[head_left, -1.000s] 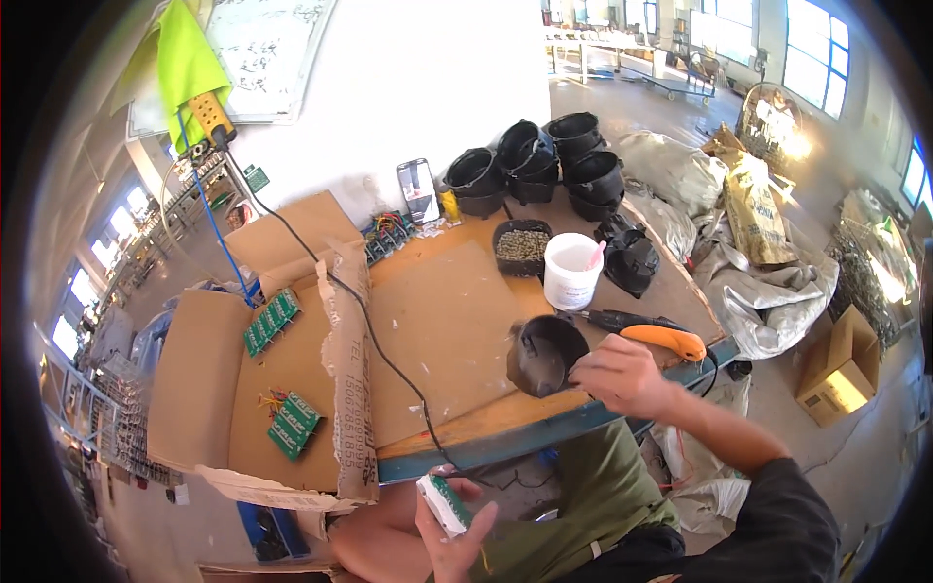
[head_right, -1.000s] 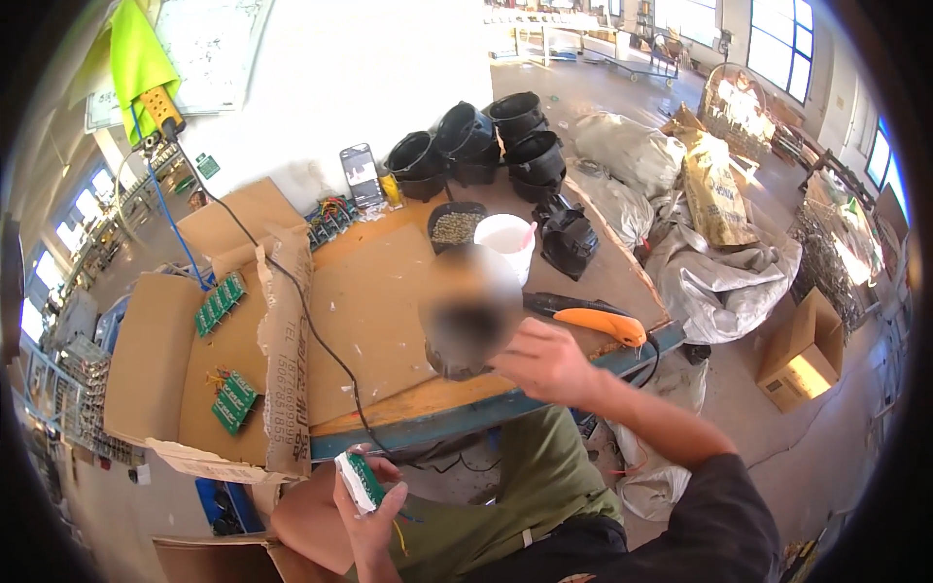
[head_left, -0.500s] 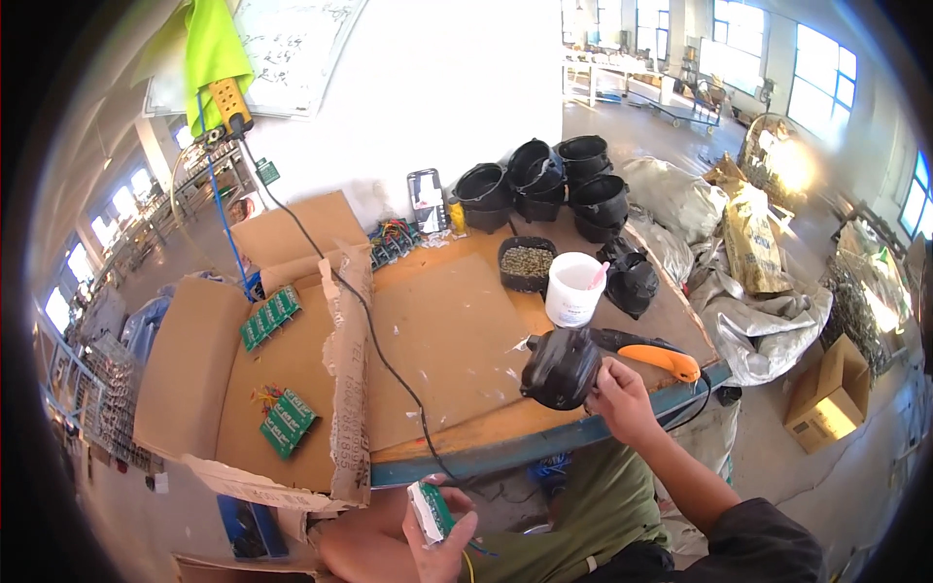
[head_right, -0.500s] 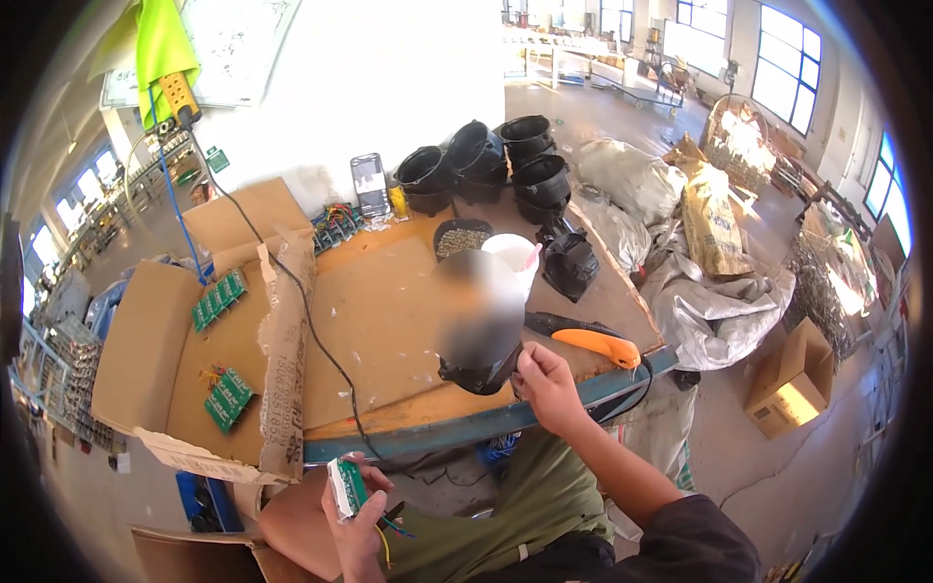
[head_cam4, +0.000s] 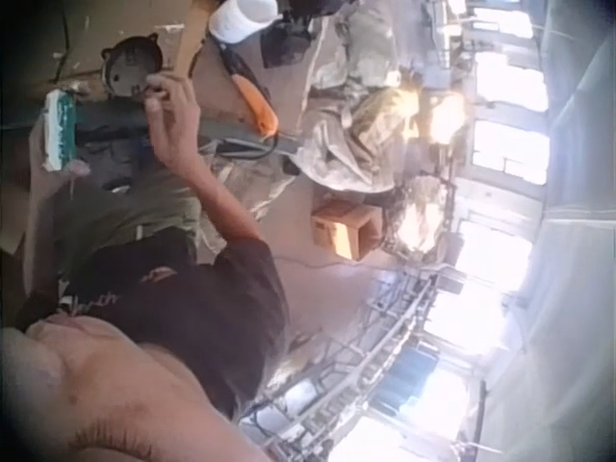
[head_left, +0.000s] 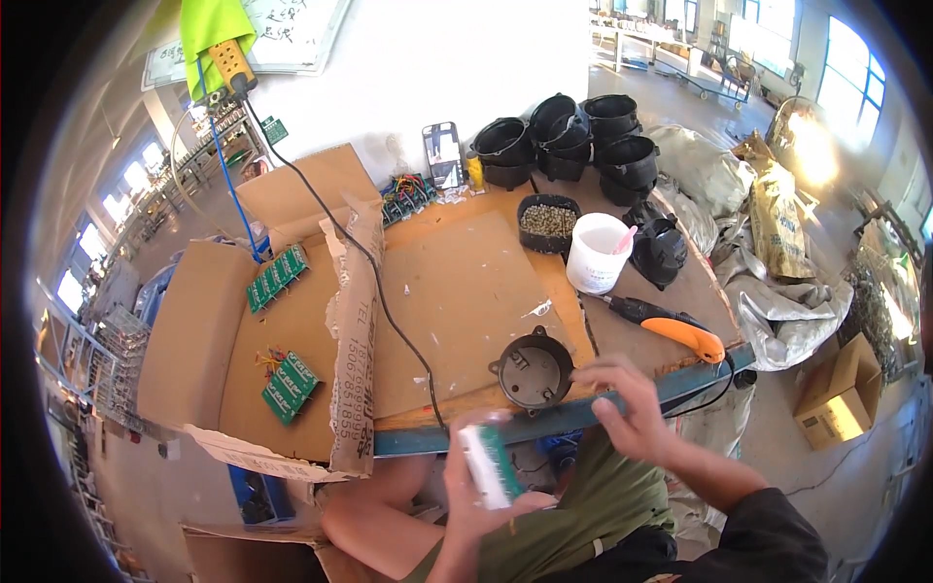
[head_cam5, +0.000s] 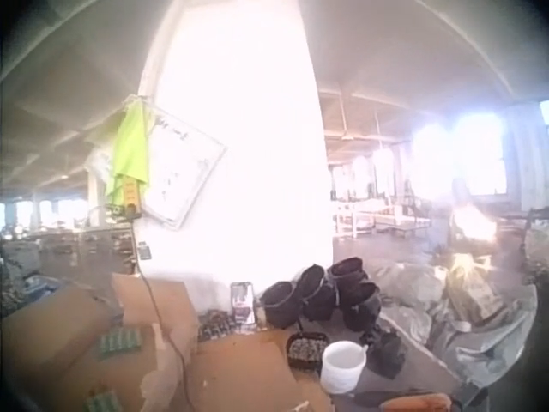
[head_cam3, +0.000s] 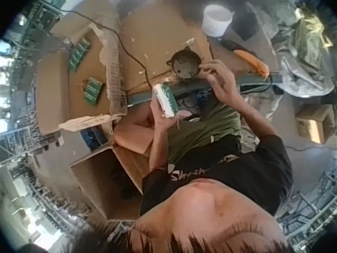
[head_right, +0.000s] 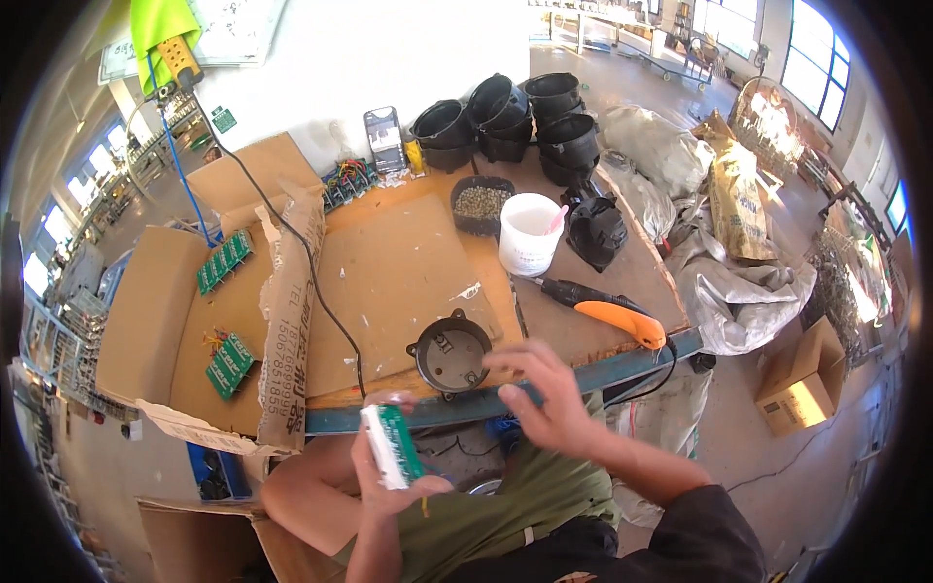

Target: The person assembles electronics by applying adhesive to circuit boards using a spoon and then securing the boards into a plastic housing with a screwdriver.

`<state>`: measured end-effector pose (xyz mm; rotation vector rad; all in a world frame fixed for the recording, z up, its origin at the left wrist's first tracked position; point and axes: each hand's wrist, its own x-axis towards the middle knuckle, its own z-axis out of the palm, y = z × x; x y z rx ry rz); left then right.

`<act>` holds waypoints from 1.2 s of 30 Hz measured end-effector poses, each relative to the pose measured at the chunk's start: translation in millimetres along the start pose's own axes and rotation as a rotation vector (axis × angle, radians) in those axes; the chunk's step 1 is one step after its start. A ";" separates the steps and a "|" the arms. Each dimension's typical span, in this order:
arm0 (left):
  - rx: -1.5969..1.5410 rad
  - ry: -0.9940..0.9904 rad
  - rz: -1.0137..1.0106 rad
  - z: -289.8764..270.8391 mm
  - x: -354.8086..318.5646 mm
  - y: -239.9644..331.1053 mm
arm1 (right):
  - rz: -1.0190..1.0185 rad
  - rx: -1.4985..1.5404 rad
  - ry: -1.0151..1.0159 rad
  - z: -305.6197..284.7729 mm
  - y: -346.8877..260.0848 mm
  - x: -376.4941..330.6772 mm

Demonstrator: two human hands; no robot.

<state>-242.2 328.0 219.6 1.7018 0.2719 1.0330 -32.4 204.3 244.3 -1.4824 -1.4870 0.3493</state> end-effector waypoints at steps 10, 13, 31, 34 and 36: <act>0.208 -0.541 0.219 24.7 59.1 22.3 | 0.875 1.690 -0.951 37.6 41.1 -19.0; 0.286 -0.517 0.004 15.7 51.5 22.0 | 0.825 1.672 -0.576 18.5 33.4 -23.3; 0.210 0.029 -0.224 33.6 35.1 -67.4 | -0.450 -0.539 -0.332 -34.1 5.7 111.8; 0.219 0.054 -0.209 37.0 36.0 -64.1 | -0.403 -0.594 -0.460 -26.7 7.1 120.5; 0.230 0.065 -0.214 41.2 37.8 -58.1 | -0.371 -0.650 -0.571 -21.8 5.4 127.1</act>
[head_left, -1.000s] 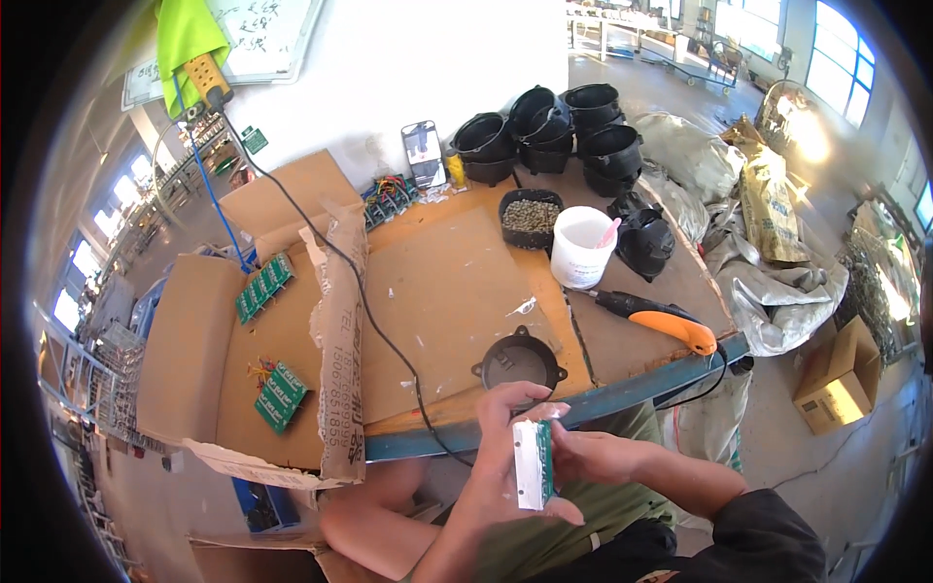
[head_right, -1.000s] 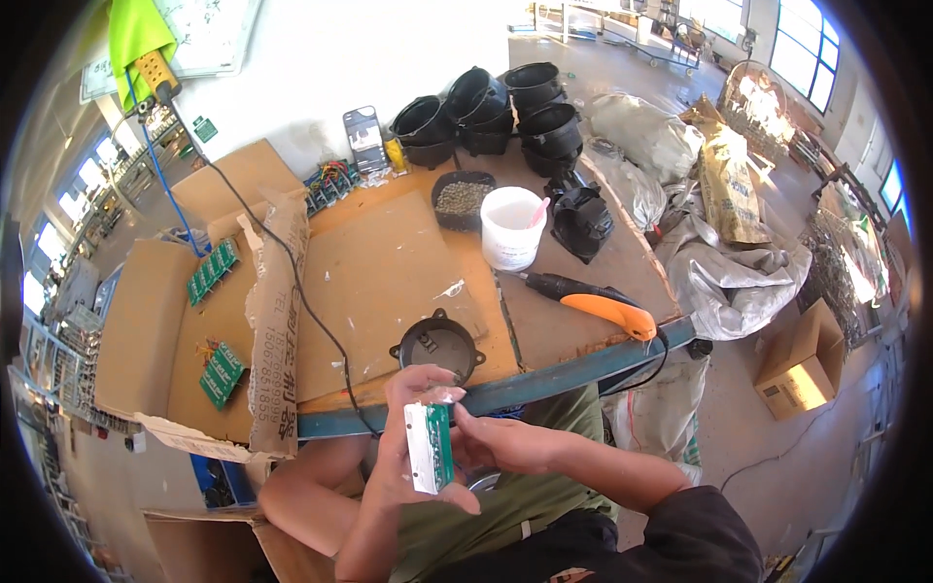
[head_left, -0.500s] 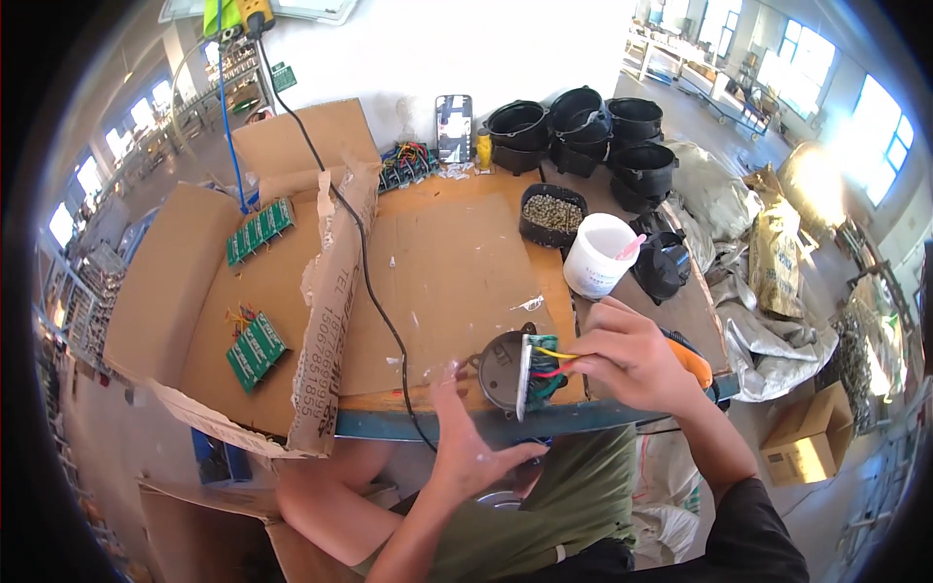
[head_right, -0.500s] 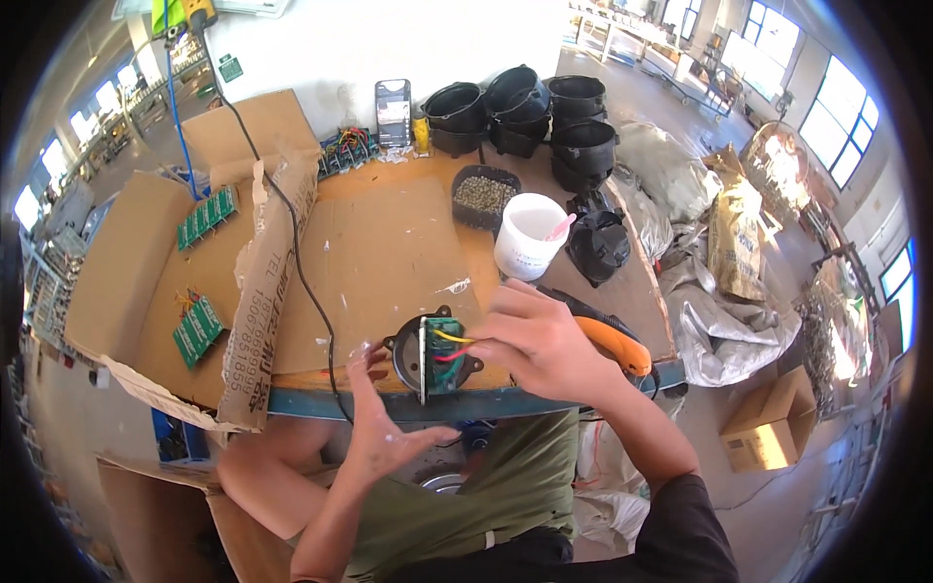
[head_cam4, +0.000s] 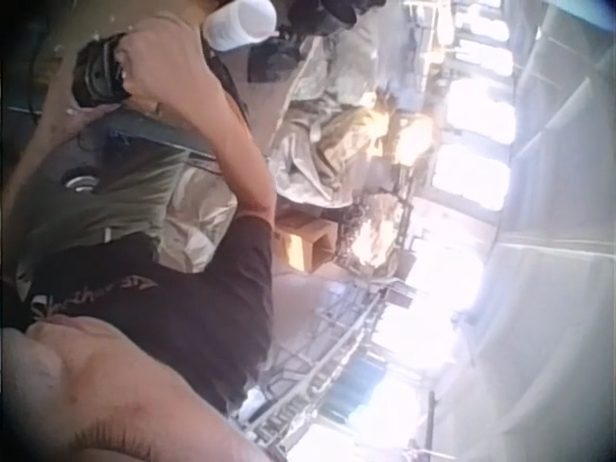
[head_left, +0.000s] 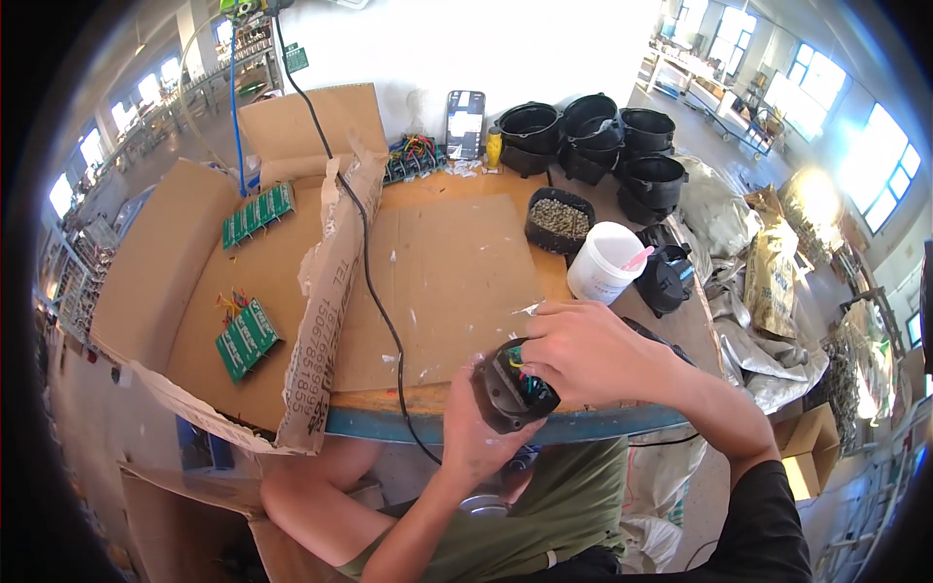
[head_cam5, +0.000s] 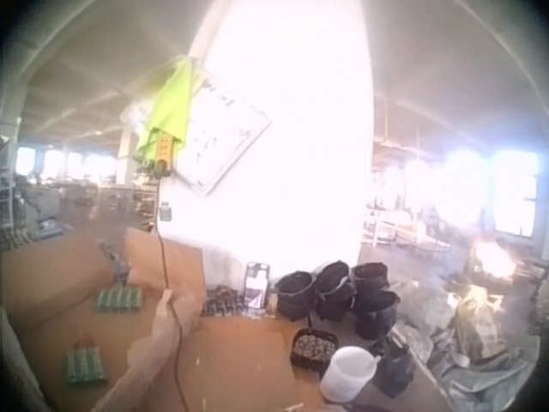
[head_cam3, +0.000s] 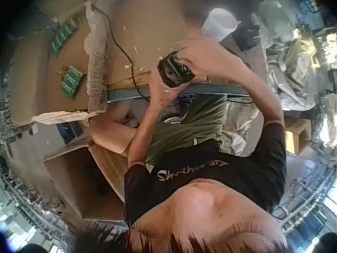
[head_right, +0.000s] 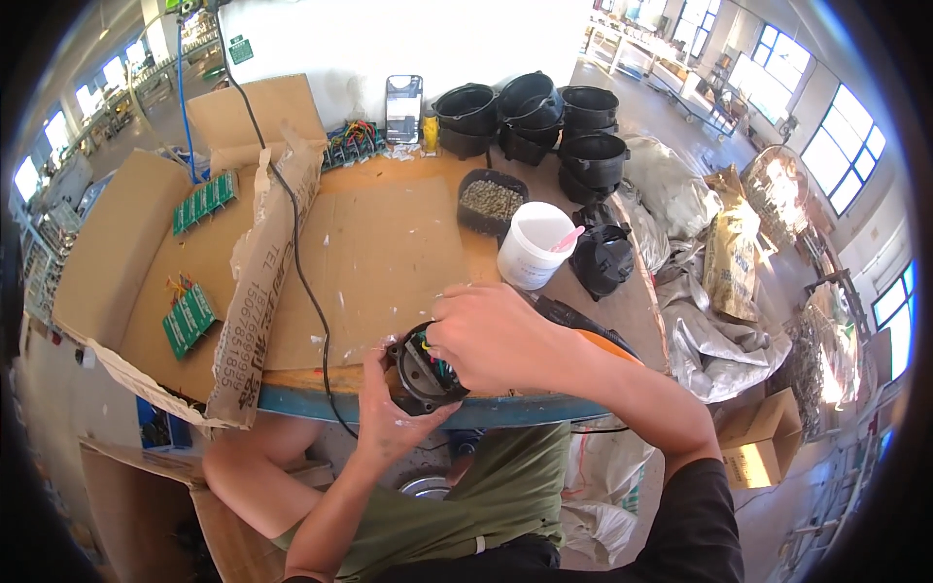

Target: The person assembles electronics by applying adhesive to circuit boards using a spoon and then securing the boards into a plastic housing with a screwdriver.

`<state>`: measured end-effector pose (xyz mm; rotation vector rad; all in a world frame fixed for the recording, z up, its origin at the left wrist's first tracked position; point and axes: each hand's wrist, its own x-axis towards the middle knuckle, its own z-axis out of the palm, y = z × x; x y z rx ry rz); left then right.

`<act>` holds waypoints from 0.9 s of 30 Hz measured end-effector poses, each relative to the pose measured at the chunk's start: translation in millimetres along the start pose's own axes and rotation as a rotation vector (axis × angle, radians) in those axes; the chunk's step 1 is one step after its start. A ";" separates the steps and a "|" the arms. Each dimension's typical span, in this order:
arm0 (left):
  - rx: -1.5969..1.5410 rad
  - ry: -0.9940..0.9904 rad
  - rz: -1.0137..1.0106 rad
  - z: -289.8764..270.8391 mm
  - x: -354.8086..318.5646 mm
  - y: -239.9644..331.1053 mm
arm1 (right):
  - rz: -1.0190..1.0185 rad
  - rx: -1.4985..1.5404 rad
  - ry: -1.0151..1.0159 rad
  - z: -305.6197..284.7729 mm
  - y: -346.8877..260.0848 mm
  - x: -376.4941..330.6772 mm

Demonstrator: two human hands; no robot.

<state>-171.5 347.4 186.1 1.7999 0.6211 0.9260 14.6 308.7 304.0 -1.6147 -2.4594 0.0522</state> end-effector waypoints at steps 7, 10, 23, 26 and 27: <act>0.091 0.193 0.042 19.3 -7.6 -7.1 | 0.112 -0.127 -0.259 -7.7 -22.7 29.1; 0.199 0.275 0.062 25.6 -9.3 -8.2 | 0.092 -0.124 -0.251 -10.1 -24.4 33.1; 0.233 0.362 0.011 38.5 -3.0 -0.9 | 0.010 -0.179 -0.062 9.6 -25.2 10.0; 0.236 0.389 0.077 36.7 -0.6 1.9 | -0.018 -0.099 -0.062 4.1 -22.4 7.1; 0.222 0.428 0.115 38.0 1.5 1.9 | -0.004 -0.079 -0.088 -0.6 -19.5 4.0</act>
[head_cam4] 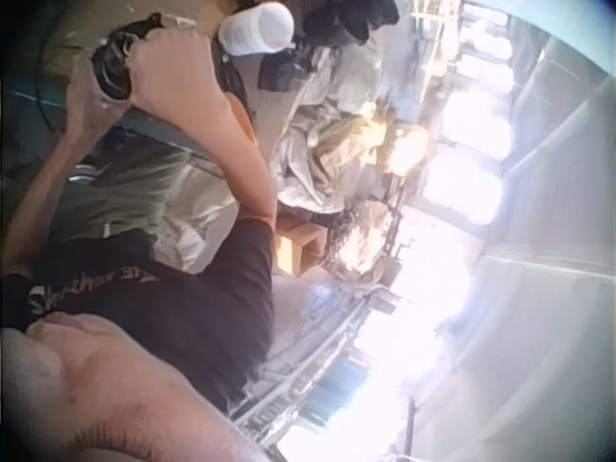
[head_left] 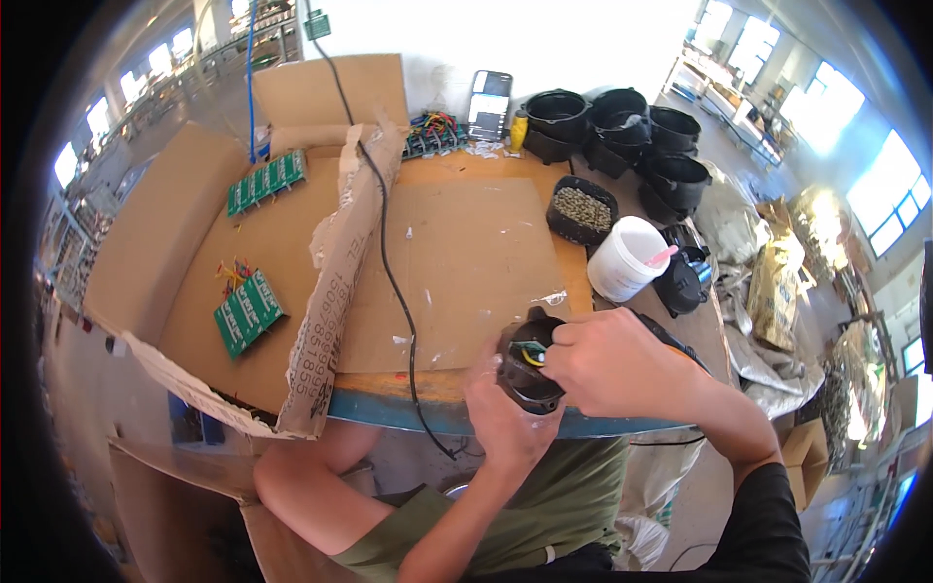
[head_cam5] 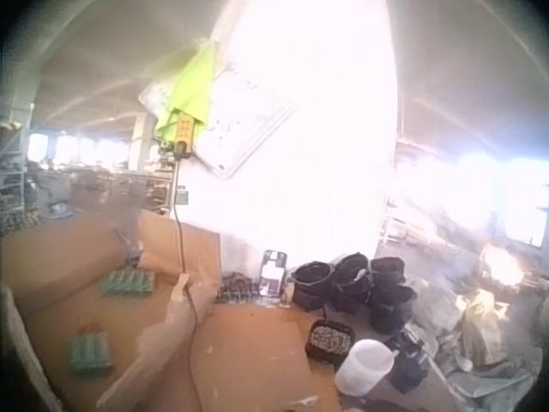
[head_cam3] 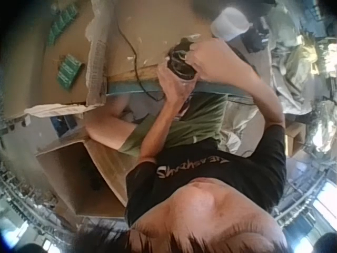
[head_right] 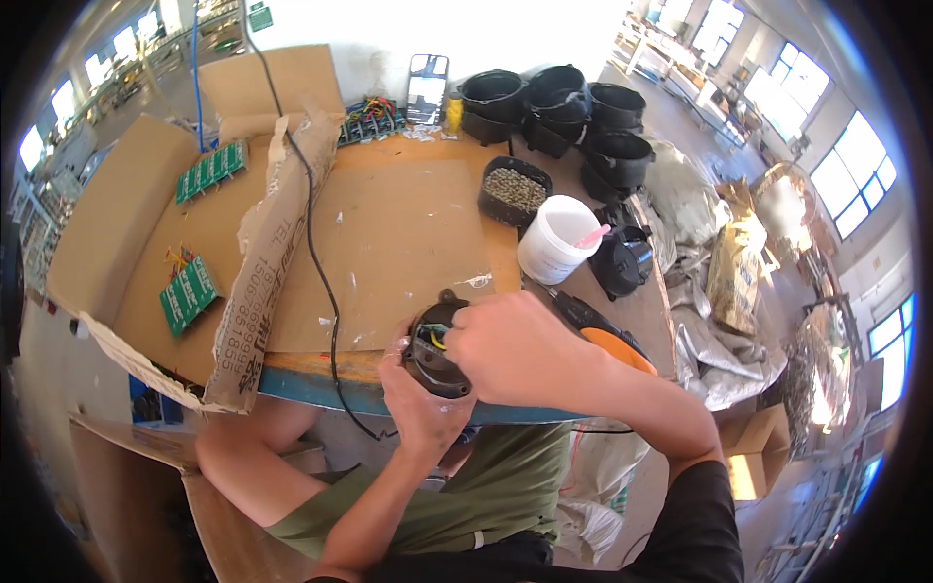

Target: The person assembles electronics by applying adhesive to circuit boards using a spoon and then securing the boards into a plastic housing with a screwdriver.

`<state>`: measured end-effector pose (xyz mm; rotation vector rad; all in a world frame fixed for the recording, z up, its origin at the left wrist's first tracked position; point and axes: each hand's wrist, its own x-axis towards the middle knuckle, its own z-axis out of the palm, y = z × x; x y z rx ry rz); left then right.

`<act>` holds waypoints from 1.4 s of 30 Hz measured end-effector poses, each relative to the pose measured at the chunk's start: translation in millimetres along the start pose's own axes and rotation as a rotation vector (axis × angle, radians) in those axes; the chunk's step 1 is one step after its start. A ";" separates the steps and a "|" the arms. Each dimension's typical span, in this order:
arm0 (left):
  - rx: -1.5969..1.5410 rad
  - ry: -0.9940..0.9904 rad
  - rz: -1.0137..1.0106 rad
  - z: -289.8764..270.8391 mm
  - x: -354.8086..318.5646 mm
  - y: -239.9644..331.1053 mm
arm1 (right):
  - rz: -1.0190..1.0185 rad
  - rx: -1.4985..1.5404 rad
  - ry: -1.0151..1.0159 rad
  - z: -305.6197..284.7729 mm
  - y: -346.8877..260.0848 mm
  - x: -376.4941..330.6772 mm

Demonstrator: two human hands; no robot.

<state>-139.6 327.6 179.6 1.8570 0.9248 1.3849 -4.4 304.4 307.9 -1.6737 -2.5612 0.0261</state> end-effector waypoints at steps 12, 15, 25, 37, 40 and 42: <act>0.062 0.104 0.054 11.3 -9.4 -16.1 | 0.010 -0.098 -0.239 -12.4 -3.4 39.7; 0.096 0.083 0.028 10.1 -10.4 -14.1 | -0.007 -0.091 -0.263 -28.7 -1.4 43.3; 0.124 0.068 -0.018 12.3 -12.6 -14.9 | -0.010 -0.110 -0.308 -2.6 -4.0 56.7; 0.243 -0.146 -0.182 -8.1 -10.4 10.4 | 0.150 -0.112 0.388 -37.1 -10.4 -10.6; 0.086 -0.095 -0.079 -55.4 5.1 11.8 | 0.801 0.266 0.598 -24.5 -5.3 -76.7; -0.150 0.154 -0.067 -65.9 51.8 14.7 | 1.090 0.203 0.452 29.7 15.4 -122.4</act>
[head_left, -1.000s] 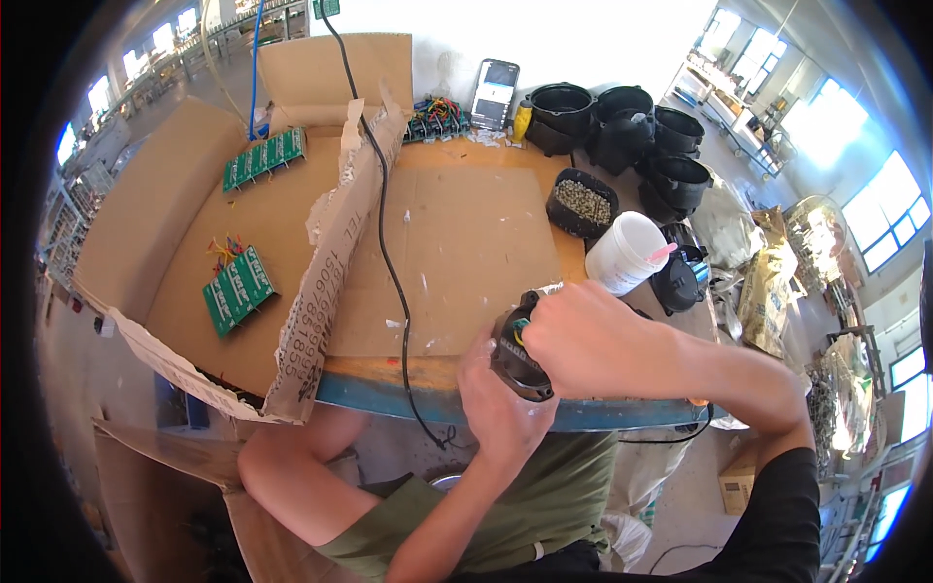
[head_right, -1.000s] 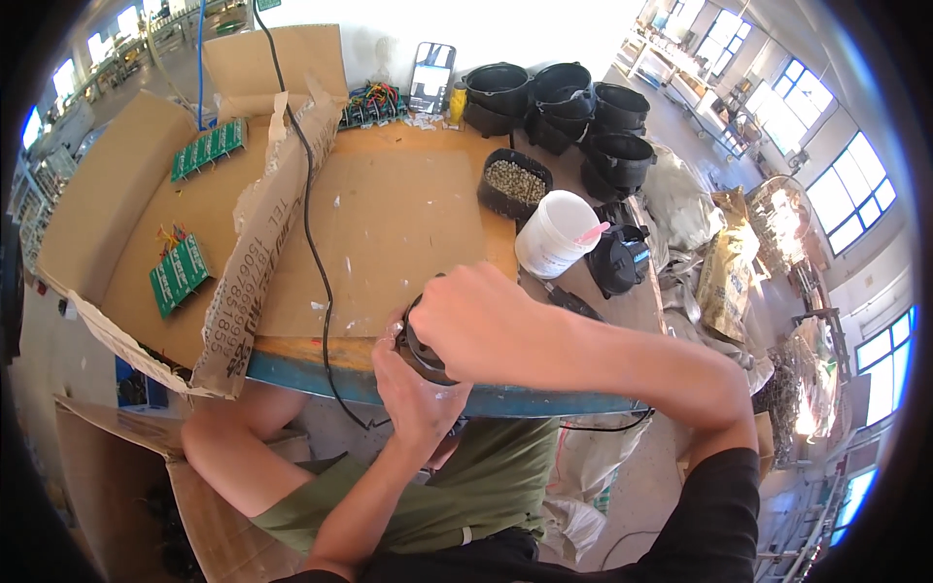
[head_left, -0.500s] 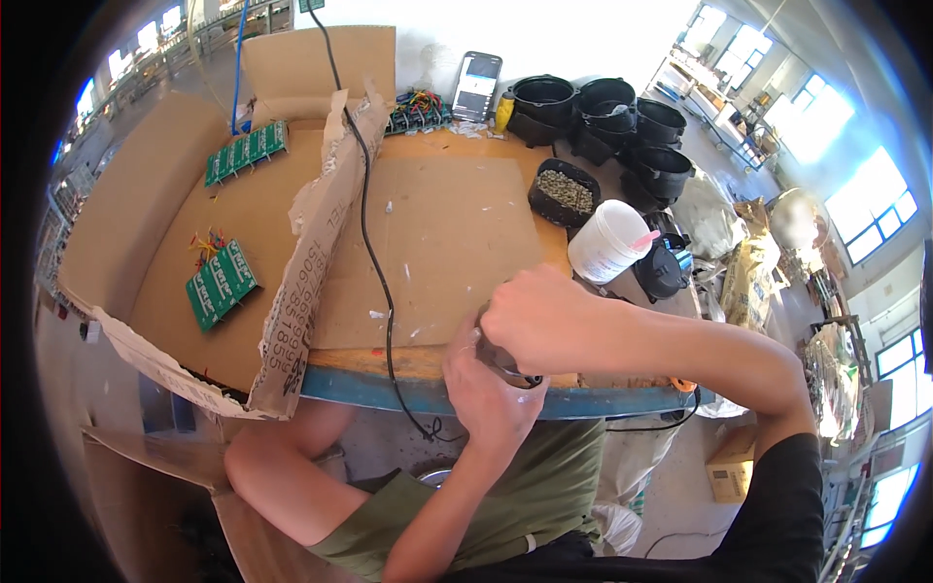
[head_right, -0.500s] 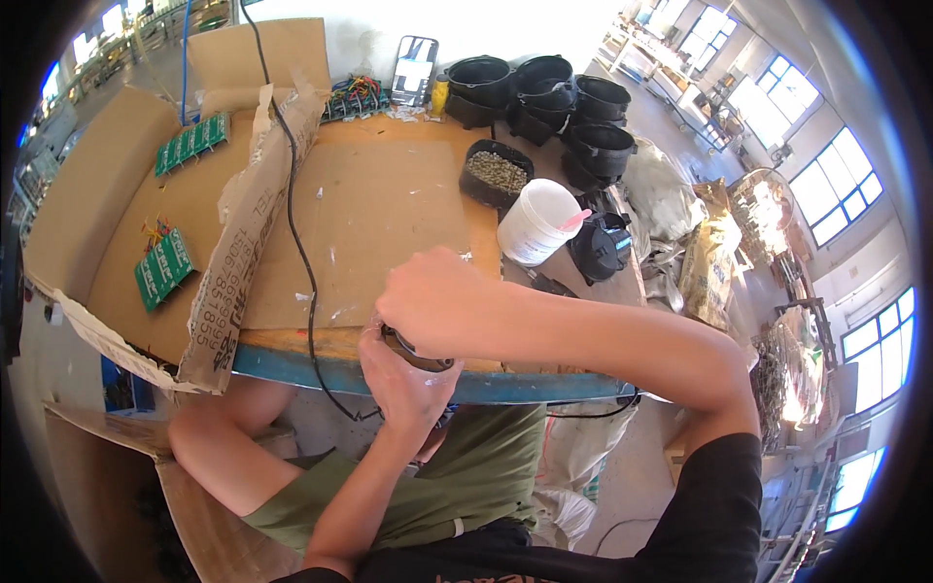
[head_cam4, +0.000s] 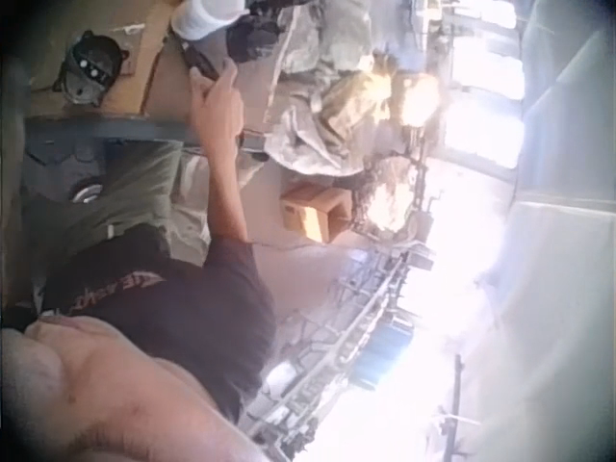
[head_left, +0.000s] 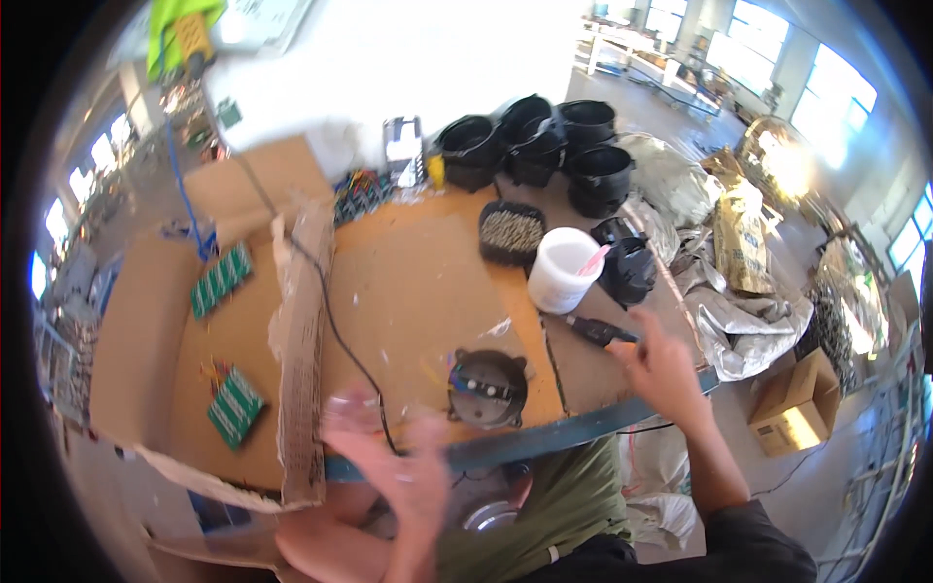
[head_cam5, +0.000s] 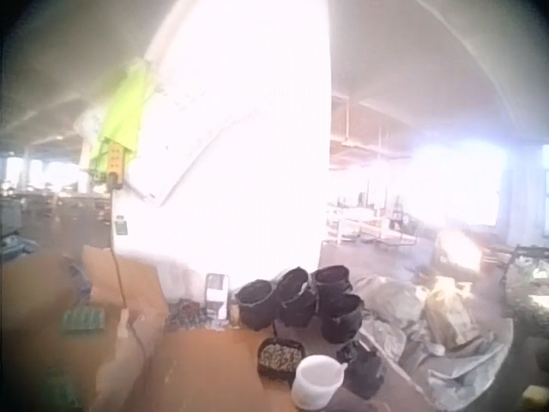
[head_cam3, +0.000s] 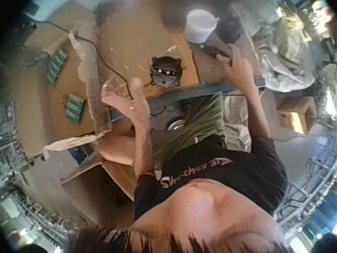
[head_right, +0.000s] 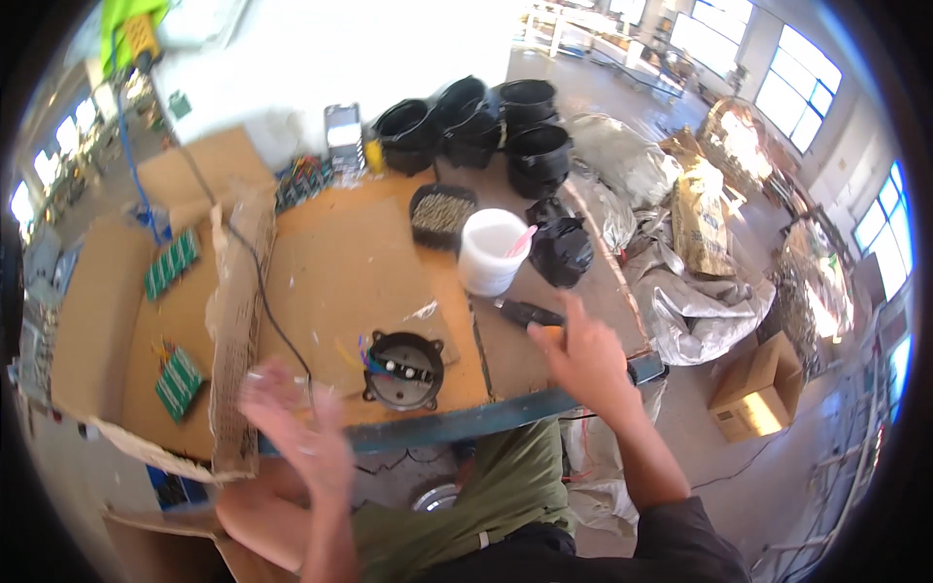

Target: The person assembles electronics by applying adhesive to circuit boards using a spoon and then securing the boards into a plastic housing with a screwdriver.

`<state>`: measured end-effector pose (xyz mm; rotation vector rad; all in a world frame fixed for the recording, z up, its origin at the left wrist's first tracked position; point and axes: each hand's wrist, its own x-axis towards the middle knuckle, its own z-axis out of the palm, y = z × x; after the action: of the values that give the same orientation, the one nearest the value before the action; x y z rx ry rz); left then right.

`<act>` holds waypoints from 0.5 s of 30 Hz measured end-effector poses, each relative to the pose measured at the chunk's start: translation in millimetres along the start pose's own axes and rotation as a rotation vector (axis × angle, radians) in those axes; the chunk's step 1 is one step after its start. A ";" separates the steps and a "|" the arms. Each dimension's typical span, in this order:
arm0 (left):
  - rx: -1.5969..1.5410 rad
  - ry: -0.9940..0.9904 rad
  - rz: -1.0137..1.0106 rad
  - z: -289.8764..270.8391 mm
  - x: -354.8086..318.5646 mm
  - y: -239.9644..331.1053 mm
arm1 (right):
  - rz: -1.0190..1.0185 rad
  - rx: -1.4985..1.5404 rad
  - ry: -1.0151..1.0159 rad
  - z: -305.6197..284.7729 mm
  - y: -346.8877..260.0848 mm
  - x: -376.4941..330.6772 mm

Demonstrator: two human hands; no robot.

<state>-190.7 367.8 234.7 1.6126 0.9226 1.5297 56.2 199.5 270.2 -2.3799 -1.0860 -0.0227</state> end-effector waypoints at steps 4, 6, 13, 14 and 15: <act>-0.083 -0.183 0.150 98.4 134.8 16.0 | 0.330 0.099 -0.053 53.1 60.9 1.8; 0.073 -0.642 0.305 180.4 175.2 -11.2 | 0.359 0.124 -0.026 57.5 55.2 11.1; 0.848 -1.224 0.731 328.0 170.6 -91.0 | 0.296 0.052 -0.054 27.6 42.5 -20.7; 0.787 -1.141 0.704 330.1 165.8 -87.3 | 0.292 0.102 -0.026 19.3 37.5 -29.2; 0.766 -1.112 0.704 330.7 164.8 -86.3 | 0.279 0.162 0.046 20.1 36.2 -36.7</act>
<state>144.4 545.5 226.6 3.0455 0.2590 0.3228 53.1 163.5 228.4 -2.3489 -0.6987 0.1049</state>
